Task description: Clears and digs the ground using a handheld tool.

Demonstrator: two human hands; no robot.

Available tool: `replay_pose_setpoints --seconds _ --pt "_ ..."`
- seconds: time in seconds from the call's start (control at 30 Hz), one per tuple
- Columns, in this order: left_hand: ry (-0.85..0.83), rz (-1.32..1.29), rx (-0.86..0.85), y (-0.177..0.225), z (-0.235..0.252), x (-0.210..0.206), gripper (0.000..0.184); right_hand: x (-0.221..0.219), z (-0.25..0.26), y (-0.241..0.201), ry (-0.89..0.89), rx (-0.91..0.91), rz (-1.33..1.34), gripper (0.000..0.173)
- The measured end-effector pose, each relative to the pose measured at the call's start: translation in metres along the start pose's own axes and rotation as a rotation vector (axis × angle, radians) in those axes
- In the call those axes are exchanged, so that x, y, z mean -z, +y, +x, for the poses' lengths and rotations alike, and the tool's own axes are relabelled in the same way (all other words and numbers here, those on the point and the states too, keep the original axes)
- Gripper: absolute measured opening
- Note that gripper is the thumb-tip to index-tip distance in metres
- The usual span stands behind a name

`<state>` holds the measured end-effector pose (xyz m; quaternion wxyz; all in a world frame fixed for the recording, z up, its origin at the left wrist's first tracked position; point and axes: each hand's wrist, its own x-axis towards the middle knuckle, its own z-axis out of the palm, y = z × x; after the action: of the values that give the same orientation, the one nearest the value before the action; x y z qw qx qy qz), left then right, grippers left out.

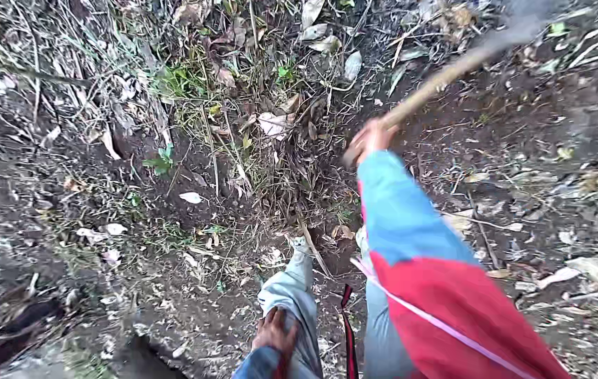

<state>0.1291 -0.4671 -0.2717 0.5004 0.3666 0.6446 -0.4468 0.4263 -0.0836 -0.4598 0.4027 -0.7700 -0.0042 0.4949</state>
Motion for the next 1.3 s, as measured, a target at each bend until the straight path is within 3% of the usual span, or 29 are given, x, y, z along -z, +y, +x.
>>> replay_pose_setpoints --seconds 0.07,0.13,0.17,0.23,0.37,0.47,0.57,0.6,0.67,0.73,0.8,0.9,1.0,1.1,1.2,1.23,1.3 --pt "-0.025 0.028 0.034 0.009 -0.006 0.005 0.071 0.026 -0.065 0.098 -0.246 -0.23 -0.483 0.082" --pt "-0.003 0.026 0.029 0.021 -0.003 0.012 0.07 0.055 -0.108 0.152 -0.283 -0.365 -0.635 0.091" --pt "0.01 0.039 0.022 0.021 0.004 0.017 0.07 0.064 -0.121 0.157 -0.279 -0.423 -0.624 0.091" --pt "-0.102 0.079 0.015 0.02 -0.016 0.015 0.071 0.132 -0.152 0.144 -0.253 -0.539 -0.623 0.089" --pt "-0.048 0.1 0.007 0.023 0.002 0.024 0.073 0.18 -0.083 0.068 -0.071 -0.234 -0.603 0.086" --pt "-0.088 0.112 0.023 0.023 0.001 0.026 0.073 0.145 -0.008 0.007 0.177 0.029 -0.099 0.083" --pt "-0.078 0.1 0.024 0.018 0.001 0.021 0.073 0.065 0.051 -0.053 0.239 0.122 0.319 0.06" --pt "-0.071 0.1 0.028 0.017 0.002 0.019 0.073 0.041 0.051 -0.046 0.235 0.096 0.286 0.064" --pt "-0.054 0.094 0.041 0.016 0.002 0.019 0.072 0.021 0.005 0.022 0.024 -0.091 -0.079 0.079" --pt "-0.057 0.085 0.038 0.022 -0.002 0.022 0.071 0.047 -0.06 0.121 -0.293 -0.269 -0.452 0.086" --pt "-0.052 0.075 0.046 0.026 0.001 0.031 0.072 0.059 -0.098 0.168 -0.407 -0.44 -0.581 0.093" --pt "-0.108 0.062 0.033 0.025 -0.015 0.027 0.073 0.118 -0.121 0.158 -0.377 -0.549 -0.645 0.093" --pt "-0.046 0.055 0.007 0.024 0.001 0.027 0.074 0.118 -0.066 0.101 -0.18 -0.289 -0.51 0.083" --pt "-0.06 0.061 0.012 0.017 0.002 0.021 0.072 0.076 0.006 0.038 0.076 0.011 -0.002 0.073" --pt "-0.07 0.07 0.033 0.011 0.005 0.009 0.074 0.011 0.054 -0.017 0.191 0.093 0.36 0.039" --pt "-0.071 0.072 0.038 0.011 0.006 0.008 0.074 -0.002 0.045 -0.006 0.182 0.025 0.284 0.036" --pt "-0.074 0.075 0.044 0.012 0.003 0.009 0.074 0.007 -0.011 0.07 -0.044 -0.183 -0.117 0.055"
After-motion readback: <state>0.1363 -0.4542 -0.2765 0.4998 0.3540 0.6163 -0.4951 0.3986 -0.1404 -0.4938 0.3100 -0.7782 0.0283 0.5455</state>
